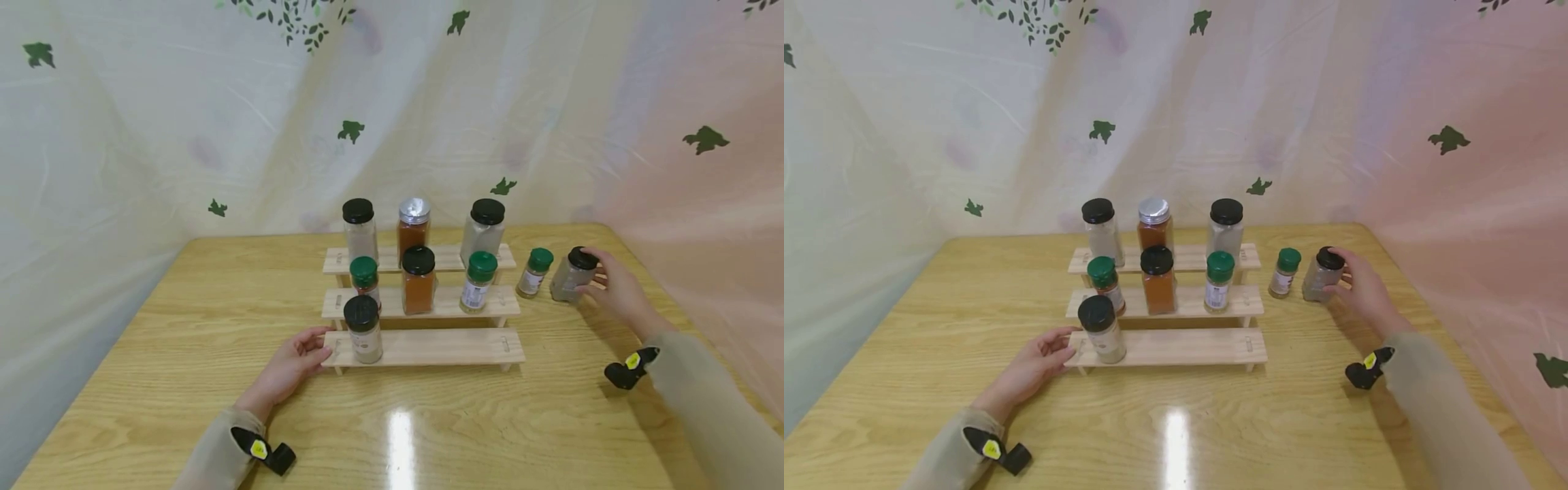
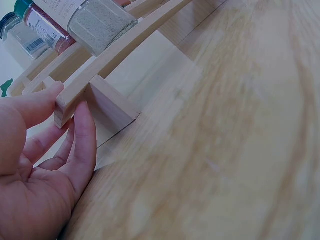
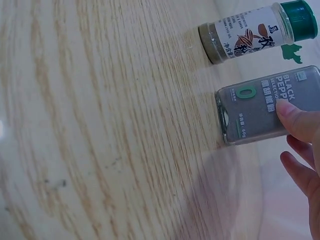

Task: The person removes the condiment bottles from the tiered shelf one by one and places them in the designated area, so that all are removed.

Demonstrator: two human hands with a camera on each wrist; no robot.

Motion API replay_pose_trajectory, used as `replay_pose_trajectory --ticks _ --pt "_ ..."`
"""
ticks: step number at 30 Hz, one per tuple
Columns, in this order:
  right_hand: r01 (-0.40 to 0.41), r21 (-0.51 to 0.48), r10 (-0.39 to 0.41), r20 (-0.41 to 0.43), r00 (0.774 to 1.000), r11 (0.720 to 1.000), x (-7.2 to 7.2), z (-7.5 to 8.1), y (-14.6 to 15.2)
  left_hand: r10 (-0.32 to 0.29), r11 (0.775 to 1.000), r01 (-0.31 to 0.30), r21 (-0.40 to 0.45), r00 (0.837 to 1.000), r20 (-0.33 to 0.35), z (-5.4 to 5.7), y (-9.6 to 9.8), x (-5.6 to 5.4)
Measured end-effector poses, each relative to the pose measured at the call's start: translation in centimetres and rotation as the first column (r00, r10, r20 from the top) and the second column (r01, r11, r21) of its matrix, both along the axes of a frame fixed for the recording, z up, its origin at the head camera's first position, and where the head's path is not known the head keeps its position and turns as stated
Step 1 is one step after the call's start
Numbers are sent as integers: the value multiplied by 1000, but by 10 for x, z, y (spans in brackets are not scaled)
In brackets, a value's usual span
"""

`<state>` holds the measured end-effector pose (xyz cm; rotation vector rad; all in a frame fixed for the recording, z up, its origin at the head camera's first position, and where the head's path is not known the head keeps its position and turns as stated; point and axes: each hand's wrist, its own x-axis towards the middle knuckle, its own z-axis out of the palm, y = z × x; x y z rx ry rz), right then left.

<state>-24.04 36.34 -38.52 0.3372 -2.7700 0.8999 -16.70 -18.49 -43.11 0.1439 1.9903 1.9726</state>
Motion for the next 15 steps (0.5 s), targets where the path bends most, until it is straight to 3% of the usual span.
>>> replay_pose_trajectory --ticks 15 --pt "5 44 -4 -16 1000 999 -7 2 0 9 1000 -9 -21 1000 4 3 1 0"
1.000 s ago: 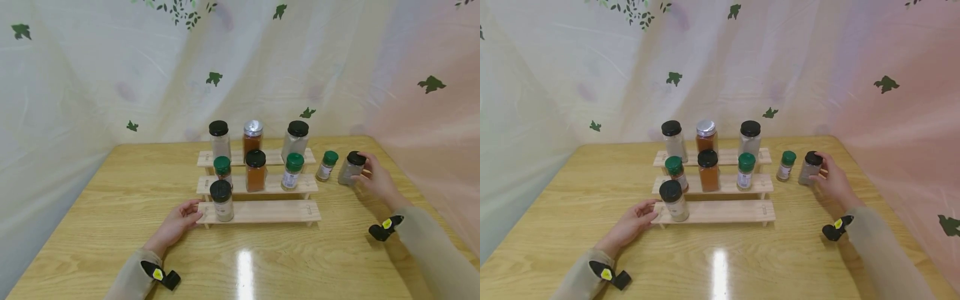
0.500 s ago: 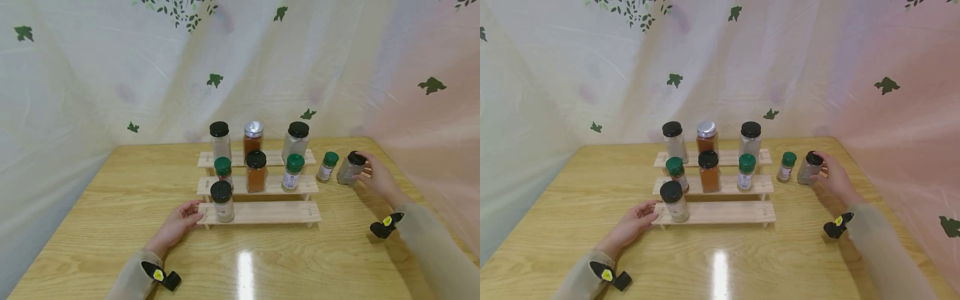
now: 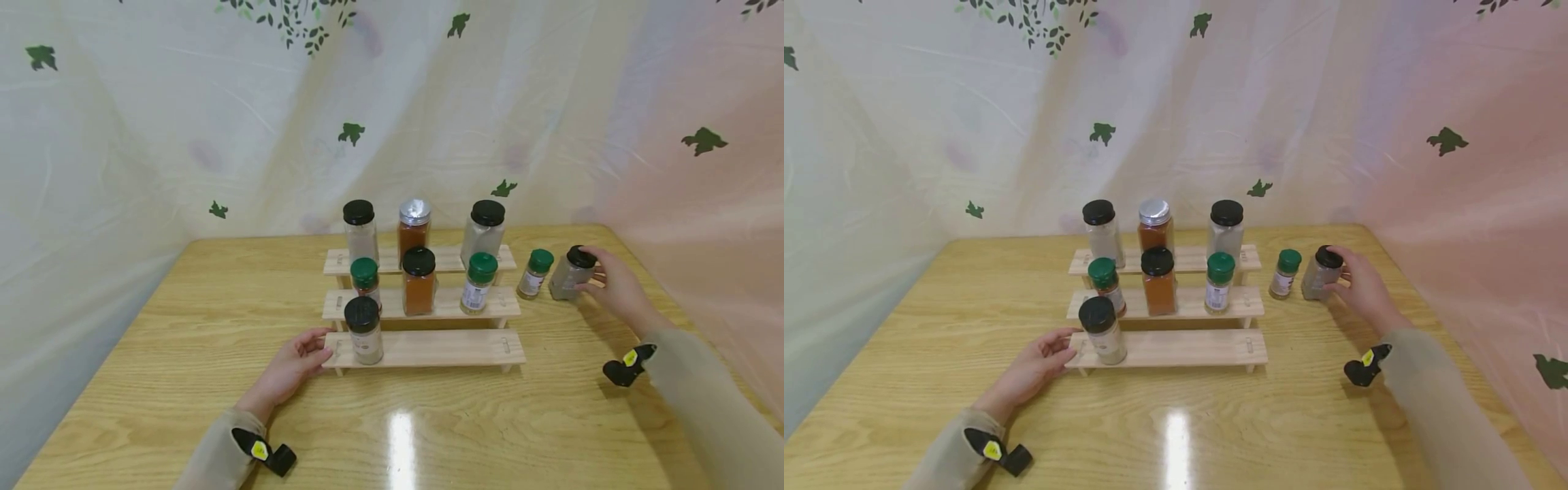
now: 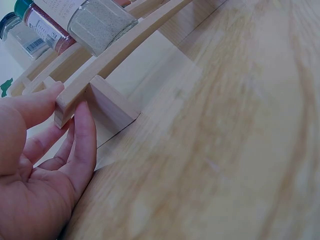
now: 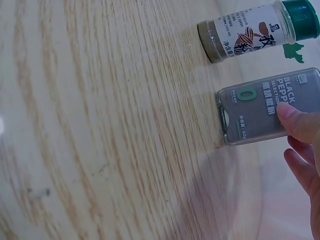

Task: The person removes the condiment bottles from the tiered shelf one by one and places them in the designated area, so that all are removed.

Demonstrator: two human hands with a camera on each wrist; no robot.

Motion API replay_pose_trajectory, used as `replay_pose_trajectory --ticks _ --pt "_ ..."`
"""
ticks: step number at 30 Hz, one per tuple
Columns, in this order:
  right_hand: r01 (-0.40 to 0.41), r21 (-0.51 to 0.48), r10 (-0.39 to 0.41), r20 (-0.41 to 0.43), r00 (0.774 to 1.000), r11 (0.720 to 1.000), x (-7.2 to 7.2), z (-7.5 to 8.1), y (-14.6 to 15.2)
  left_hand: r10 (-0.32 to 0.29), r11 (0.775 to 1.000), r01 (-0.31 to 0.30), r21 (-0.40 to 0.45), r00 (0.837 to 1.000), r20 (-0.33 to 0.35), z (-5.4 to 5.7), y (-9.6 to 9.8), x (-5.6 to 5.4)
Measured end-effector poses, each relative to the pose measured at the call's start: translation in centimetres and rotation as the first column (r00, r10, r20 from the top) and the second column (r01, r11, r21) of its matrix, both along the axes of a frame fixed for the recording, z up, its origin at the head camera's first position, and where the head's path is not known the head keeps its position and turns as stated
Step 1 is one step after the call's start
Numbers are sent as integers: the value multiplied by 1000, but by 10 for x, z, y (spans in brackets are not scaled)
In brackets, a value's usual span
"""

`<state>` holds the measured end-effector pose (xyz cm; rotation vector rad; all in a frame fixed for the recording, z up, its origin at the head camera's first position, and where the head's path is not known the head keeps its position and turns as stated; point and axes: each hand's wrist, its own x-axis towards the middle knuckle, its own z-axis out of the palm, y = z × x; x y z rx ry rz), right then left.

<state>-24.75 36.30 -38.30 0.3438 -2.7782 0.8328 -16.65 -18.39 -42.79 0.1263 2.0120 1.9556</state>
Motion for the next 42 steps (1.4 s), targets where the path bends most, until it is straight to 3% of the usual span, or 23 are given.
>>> replay_pose_trajectory --ticks 19,27,33,42 --pt "-24 16 25 -60 998 1000 0 2 -1 -6 1000 6 10 1000 -16 -3 -1 -2" --pt "12 6 -12 -65 998 1000 3 10 0 -5 1000 5 5 1000 -6 -2 0 -1" --pt "17 -36 -20 -91 996 999 10 14 2 8 1000 -8 -6 1000 -2 -3 0 -2" --pt "56 -113 -61 -43 997 992 26 26 0 10 1000 -10 -8 1000 4 -3 0 -2"
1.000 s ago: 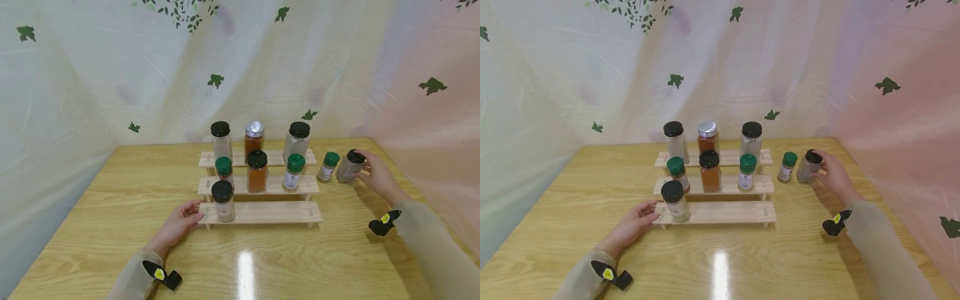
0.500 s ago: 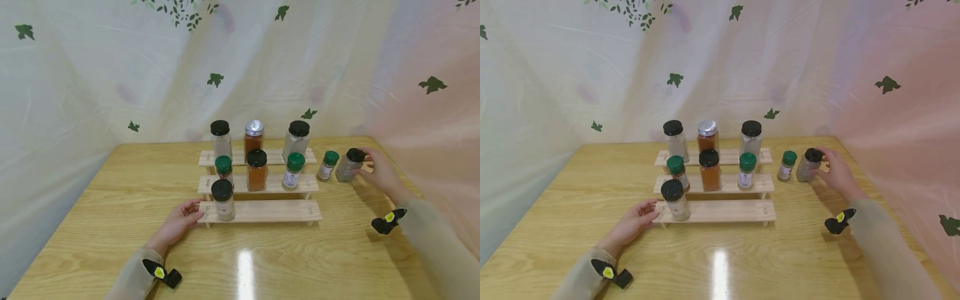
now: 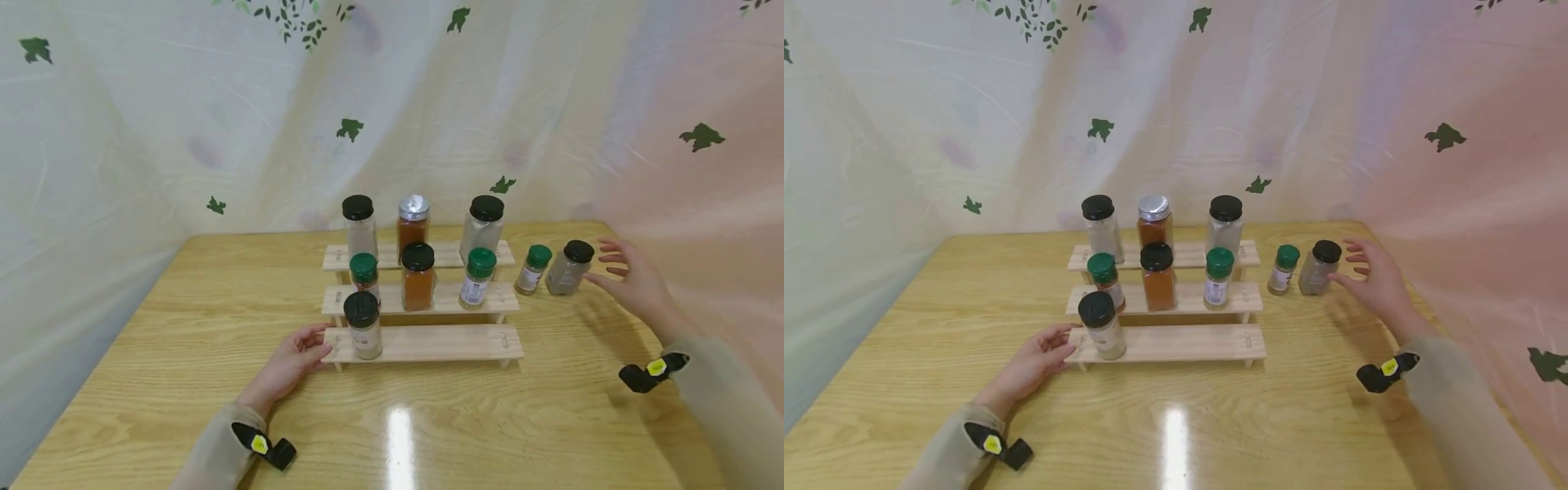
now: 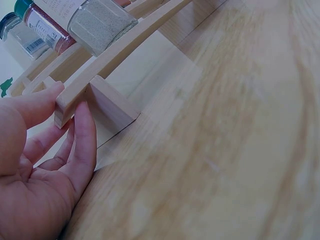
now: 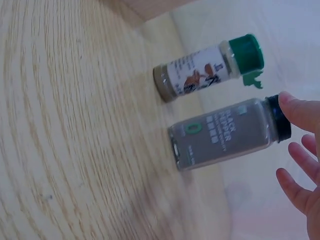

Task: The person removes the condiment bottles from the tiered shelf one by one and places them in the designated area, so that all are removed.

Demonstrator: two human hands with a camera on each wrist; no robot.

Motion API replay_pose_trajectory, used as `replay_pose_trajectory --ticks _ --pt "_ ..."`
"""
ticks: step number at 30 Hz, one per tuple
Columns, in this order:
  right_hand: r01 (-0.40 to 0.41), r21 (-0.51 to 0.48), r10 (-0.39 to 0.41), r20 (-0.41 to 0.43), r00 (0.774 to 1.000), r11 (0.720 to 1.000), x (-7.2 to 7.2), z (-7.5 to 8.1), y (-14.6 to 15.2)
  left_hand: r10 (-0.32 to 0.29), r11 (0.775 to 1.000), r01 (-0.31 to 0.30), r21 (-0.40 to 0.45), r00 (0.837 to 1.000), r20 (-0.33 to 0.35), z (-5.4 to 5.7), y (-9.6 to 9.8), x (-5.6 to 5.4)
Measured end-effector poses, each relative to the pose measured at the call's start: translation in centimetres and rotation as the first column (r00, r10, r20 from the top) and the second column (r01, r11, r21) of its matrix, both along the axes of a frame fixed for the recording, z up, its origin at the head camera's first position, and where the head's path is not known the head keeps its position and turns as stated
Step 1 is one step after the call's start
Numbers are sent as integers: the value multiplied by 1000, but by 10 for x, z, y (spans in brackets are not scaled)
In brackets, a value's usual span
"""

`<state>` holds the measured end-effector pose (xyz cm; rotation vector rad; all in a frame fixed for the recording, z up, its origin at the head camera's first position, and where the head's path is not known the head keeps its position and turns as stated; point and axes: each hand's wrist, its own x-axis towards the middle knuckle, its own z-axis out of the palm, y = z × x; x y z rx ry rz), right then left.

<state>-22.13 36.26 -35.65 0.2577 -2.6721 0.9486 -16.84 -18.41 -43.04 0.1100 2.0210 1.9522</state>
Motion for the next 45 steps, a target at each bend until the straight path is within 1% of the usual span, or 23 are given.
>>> replay_pose_trajectory --ticks 3,7,11,14,18,20,22,24,25,29,33,34,38,45 --pt "15 -42 -15 -15 1000 999 7 3 -3 -3 1000 3 5 1000 -6 0 0 0" --pt "0 -93 -6 -64 998 996 16 6 -11 -14 1000 14 17 1000 -15 1 0 1" --pt "-43 -150 27 -107 994 988 25 12 -22 -11 1000 11 12 1000 -6 1 0 1" --pt "-109 -206 76 -163 984 973 31 16 -31 -7 1000 7 7 1000 0 0 0 1" --pt "-224 -258 156 -262 953 940 39 22 -48 -16 1000 16 5 1000 -7 -1 -1 1" --pt "-290 -294 200 -301 932 911 42 24 -56 -14 1000 14 1 1000 -9 0 -1 1" --pt "-345 -305 239 -335 912 888 46 25 -64 -13 1000 13 -3 1000 -11 0 -1 1" --pt "-384 -303 269 -360 894 872 50 26 -72 -12 1000 12 -4 1000 -13 0 0 1" --pt "-397 -300 279 -368 887 867 51 26 -75 -8 1000 8 -3 1000 -12 1 0 1" --pt "-399 -241 291 -385 876 885 58 27 -88 -13 1000 13 -3 1000 -17 2 1 2" --pt "-426 -221 315 -406 858 877 63 30 -100 -14 1000 14 -1 1000 -16 3 1 2" --pt "-439 -218 325 -414 850 872 64 31 -103 -11 1000 11 -1 1000 -14 4 1 2" --pt "-483 -212 370 -414 832 850 66 34 -114 -8 1000 8 -4 1000 -11 3 1 2" --pt "-588 -208 476 -411 777 781 66 35 -138 0 1000 0 -8 1000 -15 2 0 1"
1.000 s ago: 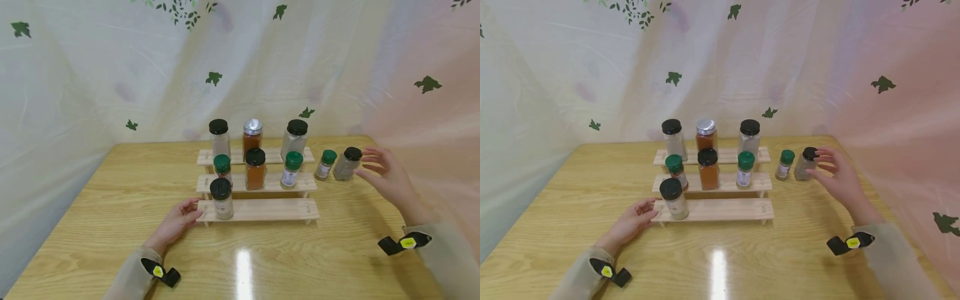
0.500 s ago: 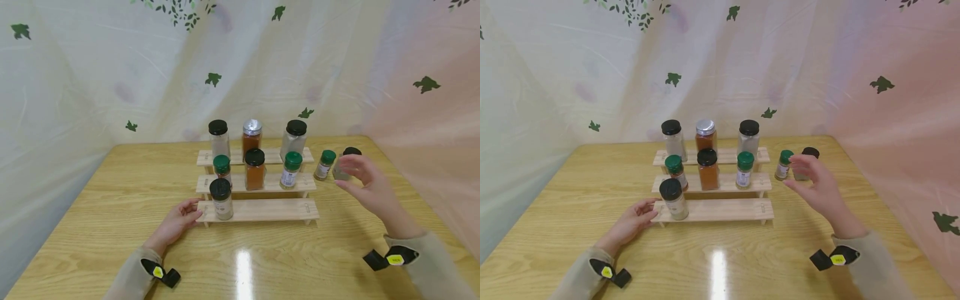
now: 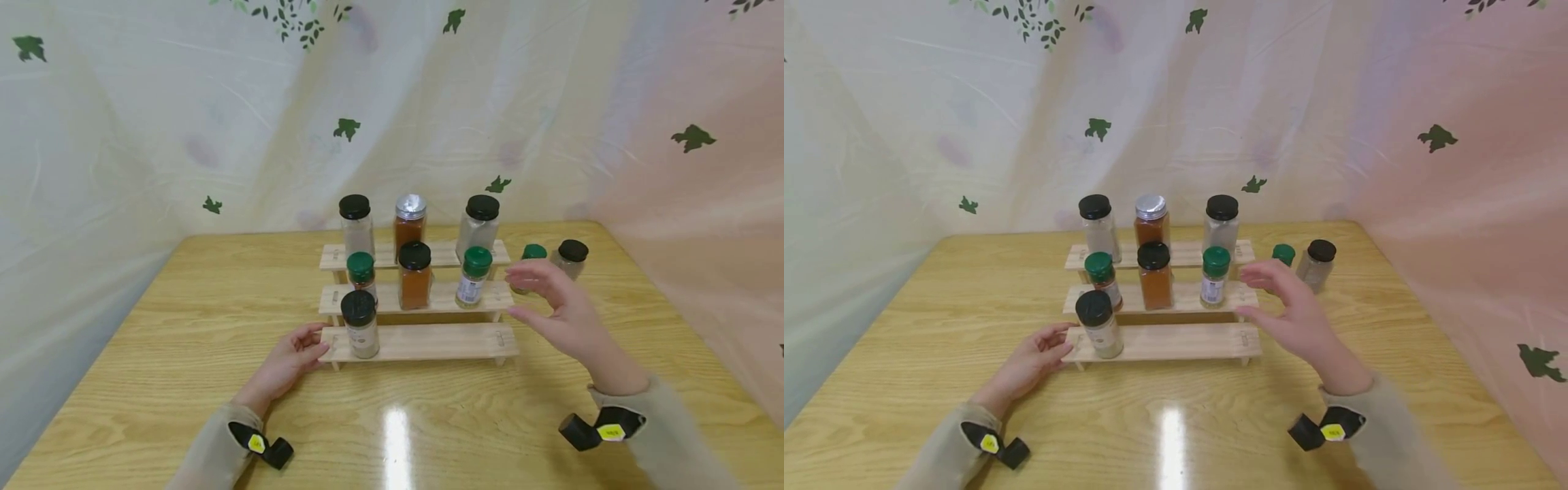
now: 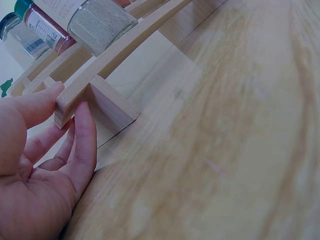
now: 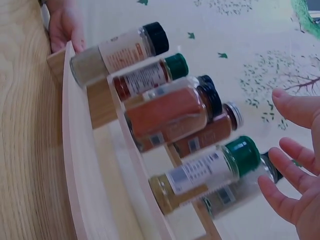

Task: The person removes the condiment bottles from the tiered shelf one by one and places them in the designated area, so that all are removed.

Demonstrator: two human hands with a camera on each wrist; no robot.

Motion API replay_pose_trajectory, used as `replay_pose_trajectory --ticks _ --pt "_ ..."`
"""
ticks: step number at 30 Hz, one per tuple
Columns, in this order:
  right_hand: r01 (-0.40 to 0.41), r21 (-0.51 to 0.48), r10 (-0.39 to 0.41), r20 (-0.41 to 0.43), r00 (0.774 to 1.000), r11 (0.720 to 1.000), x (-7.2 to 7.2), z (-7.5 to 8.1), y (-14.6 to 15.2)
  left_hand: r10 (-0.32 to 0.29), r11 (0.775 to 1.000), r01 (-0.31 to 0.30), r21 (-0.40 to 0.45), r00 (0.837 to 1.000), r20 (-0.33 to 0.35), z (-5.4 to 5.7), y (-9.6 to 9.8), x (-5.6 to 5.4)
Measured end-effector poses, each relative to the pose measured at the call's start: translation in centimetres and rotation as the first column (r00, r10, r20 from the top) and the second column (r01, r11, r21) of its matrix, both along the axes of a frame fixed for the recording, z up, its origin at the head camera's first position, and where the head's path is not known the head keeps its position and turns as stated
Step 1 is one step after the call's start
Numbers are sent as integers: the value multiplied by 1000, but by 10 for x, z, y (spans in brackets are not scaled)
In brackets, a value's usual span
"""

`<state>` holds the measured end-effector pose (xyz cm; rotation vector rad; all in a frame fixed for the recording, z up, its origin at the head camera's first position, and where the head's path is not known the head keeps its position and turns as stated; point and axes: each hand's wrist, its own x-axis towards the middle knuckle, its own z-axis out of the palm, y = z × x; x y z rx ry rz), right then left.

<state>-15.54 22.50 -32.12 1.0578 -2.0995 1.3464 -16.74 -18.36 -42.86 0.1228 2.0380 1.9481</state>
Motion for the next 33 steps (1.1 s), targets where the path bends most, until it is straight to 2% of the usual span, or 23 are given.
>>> replay_pose_trajectory --ticks 8,15,24,30,33 --pt "-85 32 83 60 995 996 -3 -3 -33 -8 1000 8 11 1000 -1 0 0 0" --pt "-74 137 59 108 992 988 -3 -2 -63 -16 1000 16 9 1000 9 -1 -1 -1" --pt "-141 155 115 166 979 978 -8 -9 -93 -1 1000 1 -3 1000 22 2 0 1" --pt "-160 166 132 170 977 973 -10 -11 -109 -2 1000 2 -6 1000 20 3 0 1" --pt "-152 205 121 158 980 967 -11 -10 -116 3 1000 -2 -15 1000 24 3 1 0"
